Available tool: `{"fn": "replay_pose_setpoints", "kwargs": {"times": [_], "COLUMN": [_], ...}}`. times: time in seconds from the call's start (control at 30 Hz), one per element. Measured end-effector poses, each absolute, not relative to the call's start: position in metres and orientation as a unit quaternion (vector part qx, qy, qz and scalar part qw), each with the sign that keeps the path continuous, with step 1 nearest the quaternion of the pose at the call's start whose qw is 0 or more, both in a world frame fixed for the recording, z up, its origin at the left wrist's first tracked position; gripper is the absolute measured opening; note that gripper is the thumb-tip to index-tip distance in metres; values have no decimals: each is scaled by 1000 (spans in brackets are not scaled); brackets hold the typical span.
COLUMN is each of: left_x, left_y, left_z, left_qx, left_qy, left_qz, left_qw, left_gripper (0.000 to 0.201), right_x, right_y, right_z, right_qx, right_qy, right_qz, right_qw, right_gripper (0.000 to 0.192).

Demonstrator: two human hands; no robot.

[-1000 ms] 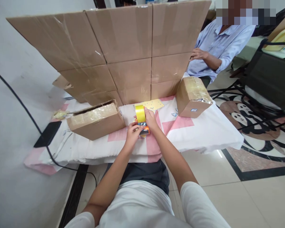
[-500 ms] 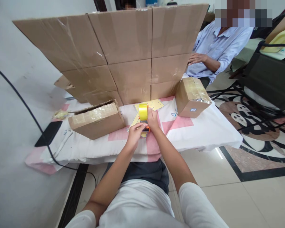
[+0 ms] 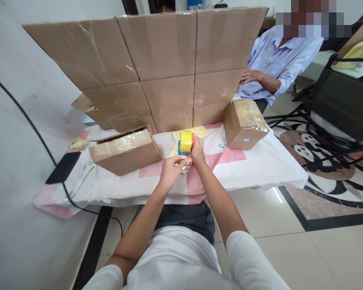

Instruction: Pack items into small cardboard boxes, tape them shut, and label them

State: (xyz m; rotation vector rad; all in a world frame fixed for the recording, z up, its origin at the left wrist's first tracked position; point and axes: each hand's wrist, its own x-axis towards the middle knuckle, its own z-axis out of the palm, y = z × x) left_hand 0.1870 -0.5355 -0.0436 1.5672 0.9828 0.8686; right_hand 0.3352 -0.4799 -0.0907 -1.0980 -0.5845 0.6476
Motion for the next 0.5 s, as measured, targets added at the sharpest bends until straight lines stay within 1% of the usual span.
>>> {"fn": "replay_pose_setpoints", "kwargs": {"times": [0.1,0.17,0.2,0.37,0.5], "left_x": [187,188,189,196,198], "left_y": [-542,-546,-547,-548,-548], "left_z": [-37,-36,-37,-49,-61], "left_qx": [686,688,681,581,554], "left_qy": [418,417,410,359,344], "left_qz": [364,366,366,362,365], "left_qw": [472,468,484,635,664], "left_gripper": [11,12,11,11,11], "right_x": [335,335,335,339,339], "right_y": [-479,-480,-481,-485,-486], "right_z": [-91,-88,-87,-75,-68], "right_qx": [-510,-510,-510,-501,-492], "right_qy": [-257,-254,-251,-224,-181], "right_qz": [286,292,294,281,254], "right_qw": [769,768,768,787,813], "right_gripper": [44,44,44,42,40]}}
